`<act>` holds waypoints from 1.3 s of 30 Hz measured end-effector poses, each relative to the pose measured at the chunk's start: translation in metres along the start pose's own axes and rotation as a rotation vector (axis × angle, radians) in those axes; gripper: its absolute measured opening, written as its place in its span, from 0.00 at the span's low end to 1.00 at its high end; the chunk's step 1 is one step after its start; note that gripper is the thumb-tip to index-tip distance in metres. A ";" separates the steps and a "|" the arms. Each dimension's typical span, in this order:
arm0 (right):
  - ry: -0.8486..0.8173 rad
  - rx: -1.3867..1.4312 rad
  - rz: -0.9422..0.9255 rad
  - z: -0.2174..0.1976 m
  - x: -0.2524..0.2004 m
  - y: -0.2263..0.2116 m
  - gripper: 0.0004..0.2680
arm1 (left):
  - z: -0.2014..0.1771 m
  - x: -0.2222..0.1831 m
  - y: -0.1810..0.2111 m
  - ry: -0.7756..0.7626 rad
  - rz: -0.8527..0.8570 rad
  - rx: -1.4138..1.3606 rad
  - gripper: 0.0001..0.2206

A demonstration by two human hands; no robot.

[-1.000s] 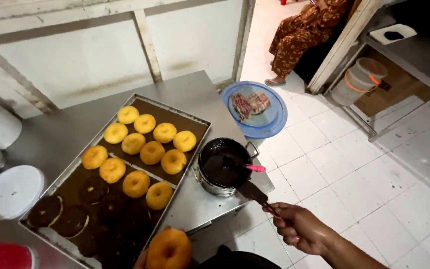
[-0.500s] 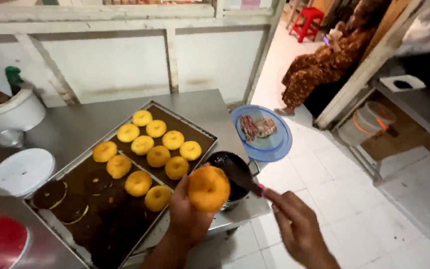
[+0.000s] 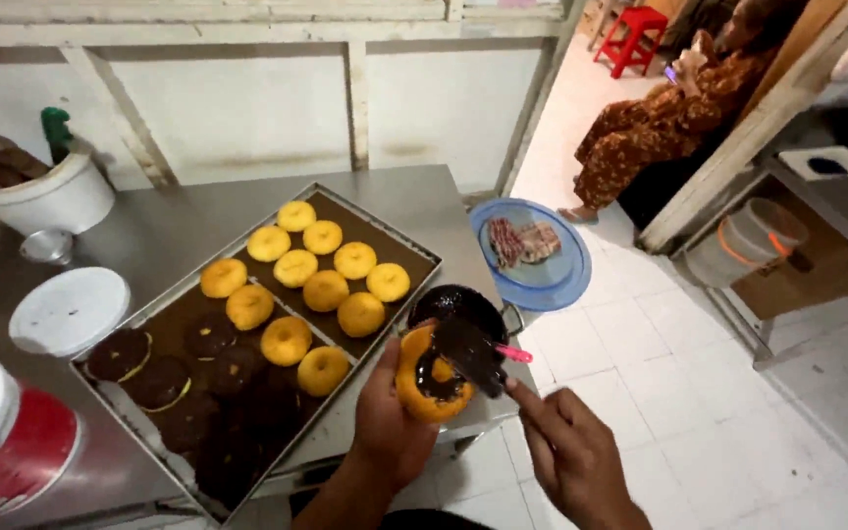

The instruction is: A person is glazing a tray of donuts by dipping them one by one into a bowl of chocolate frosting and then using a small spatula to touch up the glaze.

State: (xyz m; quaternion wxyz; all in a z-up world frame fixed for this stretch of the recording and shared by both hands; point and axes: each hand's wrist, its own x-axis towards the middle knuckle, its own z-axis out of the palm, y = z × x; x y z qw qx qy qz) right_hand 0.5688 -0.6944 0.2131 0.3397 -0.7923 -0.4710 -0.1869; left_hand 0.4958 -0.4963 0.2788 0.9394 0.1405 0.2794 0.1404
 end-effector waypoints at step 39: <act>-0.112 0.241 -0.154 -0.031 -0.010 0.005 0.16 | -0.040 -0.012 -0.002 -0.152 -0.580 0.110 0.20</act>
